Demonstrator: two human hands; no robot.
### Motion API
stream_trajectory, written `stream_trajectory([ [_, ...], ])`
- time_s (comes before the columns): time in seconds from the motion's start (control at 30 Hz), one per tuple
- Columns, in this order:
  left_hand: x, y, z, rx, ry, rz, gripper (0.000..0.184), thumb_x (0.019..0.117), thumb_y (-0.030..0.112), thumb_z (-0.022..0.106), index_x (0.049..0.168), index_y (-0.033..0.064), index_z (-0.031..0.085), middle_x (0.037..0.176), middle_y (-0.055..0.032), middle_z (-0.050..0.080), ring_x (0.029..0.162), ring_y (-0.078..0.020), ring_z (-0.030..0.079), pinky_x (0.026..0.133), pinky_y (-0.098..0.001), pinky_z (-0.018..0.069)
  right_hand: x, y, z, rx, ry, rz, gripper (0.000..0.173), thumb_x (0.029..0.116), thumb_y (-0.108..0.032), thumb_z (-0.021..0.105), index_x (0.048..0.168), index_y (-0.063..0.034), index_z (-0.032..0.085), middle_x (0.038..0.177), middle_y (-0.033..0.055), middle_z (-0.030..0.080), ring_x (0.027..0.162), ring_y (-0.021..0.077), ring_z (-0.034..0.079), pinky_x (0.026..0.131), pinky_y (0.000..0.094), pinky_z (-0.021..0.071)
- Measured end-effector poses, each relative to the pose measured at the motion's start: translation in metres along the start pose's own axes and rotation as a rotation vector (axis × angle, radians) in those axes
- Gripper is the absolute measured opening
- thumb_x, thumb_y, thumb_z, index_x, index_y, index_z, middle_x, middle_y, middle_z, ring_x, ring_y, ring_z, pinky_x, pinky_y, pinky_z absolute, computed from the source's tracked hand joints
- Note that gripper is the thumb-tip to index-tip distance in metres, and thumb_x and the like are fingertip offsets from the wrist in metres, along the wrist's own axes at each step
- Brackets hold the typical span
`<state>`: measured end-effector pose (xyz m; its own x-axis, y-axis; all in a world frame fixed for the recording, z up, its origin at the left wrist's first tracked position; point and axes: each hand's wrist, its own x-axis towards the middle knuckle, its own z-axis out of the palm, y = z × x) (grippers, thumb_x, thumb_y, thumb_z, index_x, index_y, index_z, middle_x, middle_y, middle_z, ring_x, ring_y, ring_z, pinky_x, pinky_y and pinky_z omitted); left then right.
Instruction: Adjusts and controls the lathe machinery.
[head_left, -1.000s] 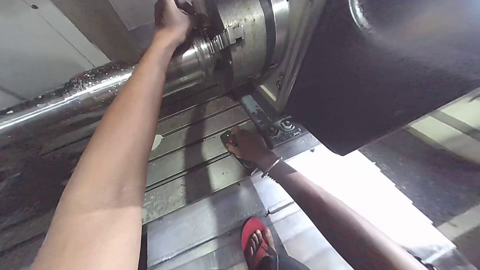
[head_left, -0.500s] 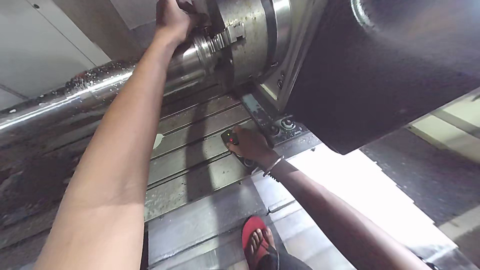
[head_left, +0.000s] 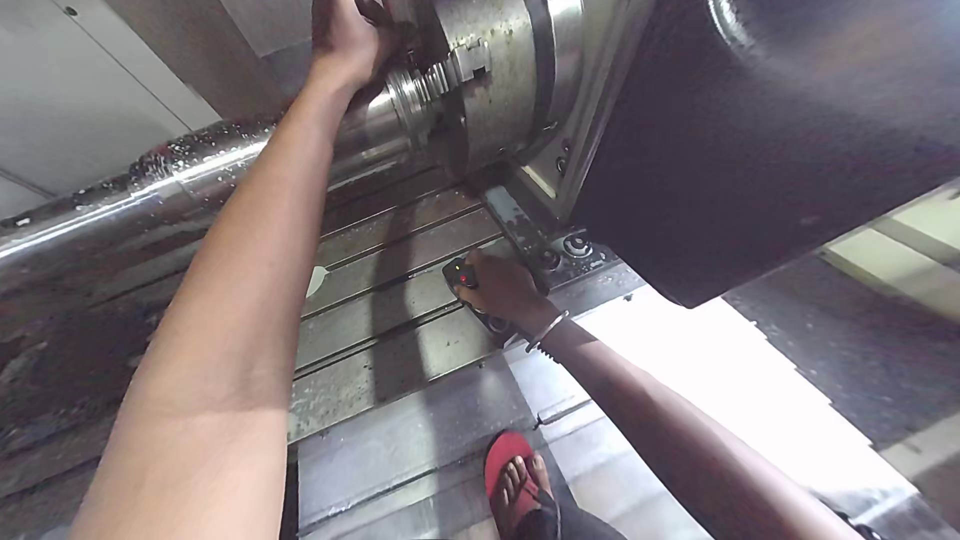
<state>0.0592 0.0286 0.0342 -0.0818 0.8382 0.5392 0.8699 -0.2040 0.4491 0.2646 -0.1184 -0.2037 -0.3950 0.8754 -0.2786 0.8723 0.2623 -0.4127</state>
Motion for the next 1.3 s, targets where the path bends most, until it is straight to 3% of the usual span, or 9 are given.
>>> stream_trajectory([
  [0.17,-0.001,0.0,0.0,0.0,0.007,0.003,0.079,0.0777,0.036,0.086,0.138,0.0024,0.047,0.118,-0.0115,0.066,0.11,-0.0186,0.065,0.1,-0.0384,0.0516,0.0,0.0,0.001,-0.007,0.006,0.008,0.062,0.0958,-0.053,0.059,0.14,-0.0101,0.052,0.123,0.0165,0.067,0.114,0.0357,0.066,0.09,0.0586,0.0524],
  [0.27,0.003,-0.005,0.002,-0.013,0.007,0.017,0.076,0.0792,0.026,0.084,0.139,-0.0009,0.046,0.12,-0.0153,0.065,0.112,-0.0216,0.064,0.101,-0.0392,0.0511,0.0,-0.002,0.002,-0.001,0.013,0.019,0.061,0.0954,-0.052,0.06,0.139,-0.0097,0.053,0.123,0.0163,0.067,0.115,0.0357,0.066,0.091,0.0582,0.0523],
  [0.5,-0.002,0.001,-0.001,0.017,0.004,0.005,0.075,0.0794,0.038,0.083,0.137,0.0047,0.048,0.113,-0.0098,0.066,0.106,-0.0176,0.065,0.098,-0.0378,0.0524,0.0,-0.002,0.001,-0.015,0.011,0.022,0.063,0.095,-0.054,0.06,0.139,-0.0097,0.053,0.122,0.0163,0.068,0.114,0.0357,0.066,0.089,0.0581,0.0534],
  [0.7,-0.003,0.0,0.0,0.047,-0.01,0.016,0.08,0.0778,0.041,0.085,0.139,0.0055,0.048,0.122,-0.0142,0.064,0.113,-0.0224,0.064,0.1,-0.0418,0.0513,-0.001,0.0,0.0,-0.011,0.014,0.017,0.063,0.095,-0.055,0.059,0.139,-0.0108,0.053,0.121,0.0163,0.068,0.113,0.0355,0.066,0.089,0.0585,0.0532],
  [0.97,0.012,-0.014,0.002,-0.038,-0.083,-0.063,0.082,0.0748,0.038,0.088,0.14,0.0087,0.048,0.114,-0.008,0.07,0.104,-0.0174,0.069,0.095,-0.0409,0.0558,-0.002,0.001,0.001,0.017,0.015,0.02,0.063,0.0945,-0.054,0.06,0.14,-0.0111,0.052,0.121,0.0166,0.068,0.114,0.0361,0.066,0.089,0.0589,0.0528],
  [1.07,0.01,-0.011,-0.002,-0.119,-0.146,-0.085,0.073,0.0765,0.032,0.088,0.136,0.0109,0.052,0.114,-0.0046,0.07,0.103,-0.0137,0.069,0.093,-0.0379,0.057,-0.002,0.003,0.002,0.025,0.026,-0.003,0.063,0.0947,-0.054,0.06,0.139,-0.0104,0.053,0.121,0.0163,0.068,0.114,0.0356,0.067,0.09,0.0588,0.0529],
  [1.17,0.002,-0.006,-0.006,-0.238,-0.163,-0.065,0.046,0.0871,0.017,0.078,0.128,0.0082,0.058,0.114,-0.0036,0.068,0.099,-0.0068,0.067,0.087,-0.0271,0.0571,-0.002,0.004,0.002,0.04,0.034,-0.018,0.062,0.0946,-0.053,0.061,0.139,-0.0098,0.054,0.121,0.0162,0.068,0.113,0.0353,0.066,0.09,0.0586,0.0527],
  [1.3,-0.001,-0.006,-0.01,-0.318,-0.15,-0.076,0.031,0.0902,0.021,0.078,0.117,0.0112,0.067,0.11,0.0,0.07,0.098,-0.0051,0.068,0.085,-0.0254,0.0585,-0.002,0.004,0.001,0.041,0.026,-0.019,0.061,0.0949,-0.053,0.061,0.138,-0.0101,0.053,0.121,0.0157,0.068,0.113,0.0352,0.066,0.089,0.0587,0.0528],
])
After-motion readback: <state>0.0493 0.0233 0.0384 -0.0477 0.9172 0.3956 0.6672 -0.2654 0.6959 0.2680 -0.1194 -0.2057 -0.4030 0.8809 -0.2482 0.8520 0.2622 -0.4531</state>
